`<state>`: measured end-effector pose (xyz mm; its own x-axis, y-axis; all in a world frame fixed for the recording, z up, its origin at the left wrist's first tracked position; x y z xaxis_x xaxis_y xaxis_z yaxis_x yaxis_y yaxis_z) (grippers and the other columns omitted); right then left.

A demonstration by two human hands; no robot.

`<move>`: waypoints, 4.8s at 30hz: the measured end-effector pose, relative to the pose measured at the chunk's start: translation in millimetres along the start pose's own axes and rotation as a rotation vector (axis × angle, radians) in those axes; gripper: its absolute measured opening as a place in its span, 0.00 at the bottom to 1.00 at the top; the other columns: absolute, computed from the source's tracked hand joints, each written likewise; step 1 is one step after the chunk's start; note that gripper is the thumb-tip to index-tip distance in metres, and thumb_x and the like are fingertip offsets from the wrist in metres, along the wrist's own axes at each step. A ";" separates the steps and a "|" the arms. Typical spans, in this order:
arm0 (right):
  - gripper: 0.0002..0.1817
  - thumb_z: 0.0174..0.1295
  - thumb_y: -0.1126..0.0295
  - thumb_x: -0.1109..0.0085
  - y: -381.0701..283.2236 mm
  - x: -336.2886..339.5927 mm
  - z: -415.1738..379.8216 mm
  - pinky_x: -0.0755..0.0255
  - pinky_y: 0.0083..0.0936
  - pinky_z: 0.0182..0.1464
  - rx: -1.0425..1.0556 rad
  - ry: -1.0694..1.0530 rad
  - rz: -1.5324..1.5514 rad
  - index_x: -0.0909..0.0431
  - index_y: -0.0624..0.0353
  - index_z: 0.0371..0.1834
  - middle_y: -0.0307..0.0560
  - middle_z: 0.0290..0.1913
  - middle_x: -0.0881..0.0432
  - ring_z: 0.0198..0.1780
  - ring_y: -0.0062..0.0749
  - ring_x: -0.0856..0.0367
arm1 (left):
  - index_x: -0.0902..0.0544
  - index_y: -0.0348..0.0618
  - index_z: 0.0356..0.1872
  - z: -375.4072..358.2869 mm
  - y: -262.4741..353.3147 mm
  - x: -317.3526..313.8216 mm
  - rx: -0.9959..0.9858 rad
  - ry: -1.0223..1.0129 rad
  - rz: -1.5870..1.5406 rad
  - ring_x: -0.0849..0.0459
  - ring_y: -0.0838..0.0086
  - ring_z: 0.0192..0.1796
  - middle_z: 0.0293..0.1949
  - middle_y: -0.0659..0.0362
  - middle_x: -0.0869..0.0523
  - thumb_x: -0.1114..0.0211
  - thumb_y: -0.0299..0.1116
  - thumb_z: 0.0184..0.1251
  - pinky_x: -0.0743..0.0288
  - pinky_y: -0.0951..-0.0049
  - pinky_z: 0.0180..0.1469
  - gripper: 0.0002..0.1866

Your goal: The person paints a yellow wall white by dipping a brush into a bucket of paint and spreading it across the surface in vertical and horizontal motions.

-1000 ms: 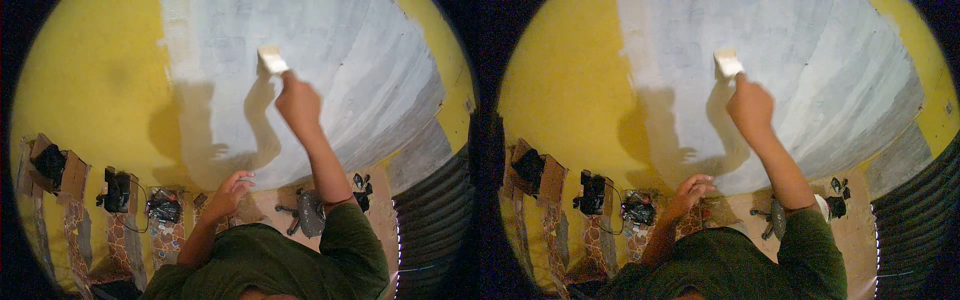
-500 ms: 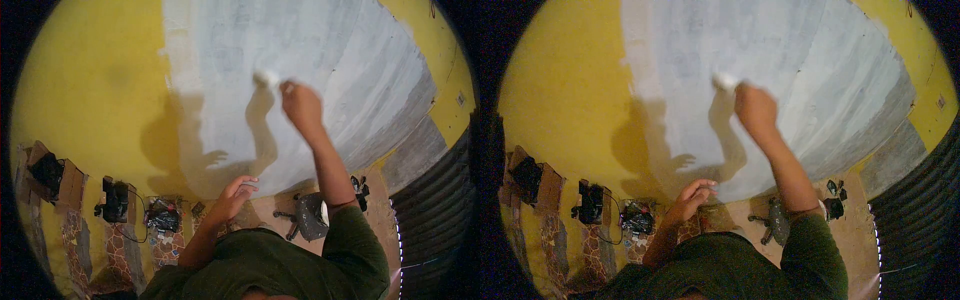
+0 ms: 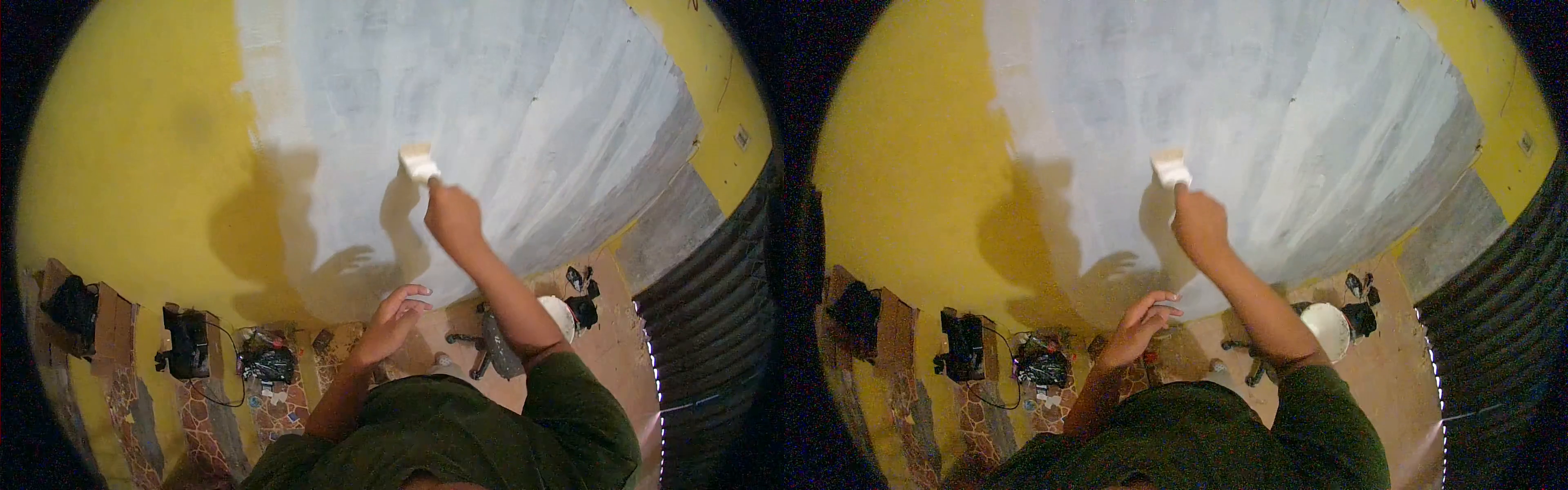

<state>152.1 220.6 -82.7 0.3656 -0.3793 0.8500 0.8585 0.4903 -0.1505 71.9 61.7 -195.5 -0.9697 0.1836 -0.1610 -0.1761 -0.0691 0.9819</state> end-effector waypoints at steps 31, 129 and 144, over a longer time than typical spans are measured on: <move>0.13 0.60 0.64 0.44 368.8 -101.8 -437.9 0.40 0.25 0.16 -1.543 -0.147 1.214 0.19 0.64 0.28 0.44 0.21 0.23 0.15 0.25 0.31 | 0.28 0.41 0.57 145.5 -166.4 -278.7 0.504 -0.637 0.163 0.20 0.72 0.53 0.54 0.57 0.22 0.48 0.32 0.72 0.28 0.73 0.52 0.15; 0.29 0.61 0.61 0.38 517.5 -94.7 -323.3 0.45 0.13 0.24 -0.836 -0.257 2.086 0.33 0.59 0.64 0.34 0.30 0.27 0.22 0.16 0.40 | 0.27 0.41 0.54 205.1 -223.0 -371.6 0.443 -0.416 0.479 0.21 0.71 0.44 0.45 0.54 0.20 0.43 0.40 0.70 0.27 0.70 0.48 0.17; 0.25 0.48 0.74 0.30 431.3 -118.6 -229.7 0.28 0.20 0.32 -0.581 -0.370 1.811 0.31 0.57 0.50 0.43 0.37 0.20 0.33 0.25 0.22 | 0.29 0.40 0.58 192.3 -168.2 -290.7 0.402 -0.078 0.472 0.23 0.68 0.53 0.51 0.54 0.22 0.43 0.38 0.69 0.30 0.66 0.56 0.20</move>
<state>561.6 296.8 -364.4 0.8024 0.3964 -0.4462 -0.3680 -0.2599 -0.8927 416.0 208.5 -294.8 -0.9096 0.2954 0.2921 0.3605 0.2117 0.9084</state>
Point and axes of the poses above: each hand's wrist, its own z-axis towards the middle knuckle, its own x-axis out of the back of the hand, y = z × x, the point moved 4 cm from there along z, towards the middle knuckle
